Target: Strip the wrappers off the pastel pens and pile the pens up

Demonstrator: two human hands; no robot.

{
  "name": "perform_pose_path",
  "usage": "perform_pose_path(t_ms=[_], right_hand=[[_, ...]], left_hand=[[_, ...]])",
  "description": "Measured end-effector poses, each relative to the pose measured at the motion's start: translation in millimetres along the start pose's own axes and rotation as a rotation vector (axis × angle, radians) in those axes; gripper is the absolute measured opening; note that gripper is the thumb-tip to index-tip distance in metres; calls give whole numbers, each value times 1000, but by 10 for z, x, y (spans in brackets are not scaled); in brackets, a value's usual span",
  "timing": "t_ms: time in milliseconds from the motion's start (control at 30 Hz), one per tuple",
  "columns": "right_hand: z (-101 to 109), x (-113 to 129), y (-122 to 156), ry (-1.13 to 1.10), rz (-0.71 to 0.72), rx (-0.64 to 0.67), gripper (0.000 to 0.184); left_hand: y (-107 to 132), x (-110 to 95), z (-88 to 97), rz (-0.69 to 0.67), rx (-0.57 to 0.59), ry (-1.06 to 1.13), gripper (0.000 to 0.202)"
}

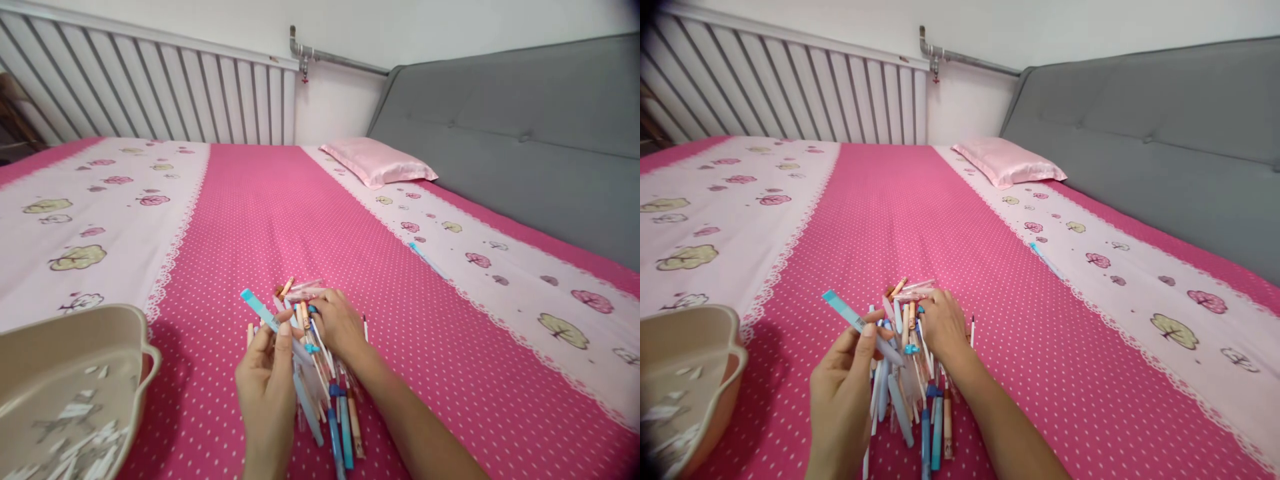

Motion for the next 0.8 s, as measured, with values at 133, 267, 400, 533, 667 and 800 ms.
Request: perform_pose_path(t_ms=[133, 267, 400, 533, 667, 800], right_hand=[[11, -40, -13, -75, -53, -51, 21], [128, -90, -49, -523, -94, -121, 19], [318, -106, -14, -1180, -204, -73, 26], [667, -18, 105, -1362, -196, -105, 31], [920, 69, 210, -1349, -129, -167, 24], [982, 155, 251, -1287, -77, -101, 18]], left_hand=[[-1, 19, -44, 8, 52, -78, 48], [-7, 26, -77, 9, 111, -155, 47], [-23, -40, -123, -133, 177, -300, 36], [-9, -101, -202, -291, 243, -443, 24], [41, -156, -276, -434, 293, -537, 19], [68, -166, -294, -475, 320, -551, 18]])
Point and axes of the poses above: each hand's wrist, its own y-axis away from the middle knuckle, its own z-axis out of the back of the hand, x = y × z, the point moved 7 cm from there along -y, towards the middle knuckle, and after that the axes turned 3 degrees about x, right-handed, at the moved point
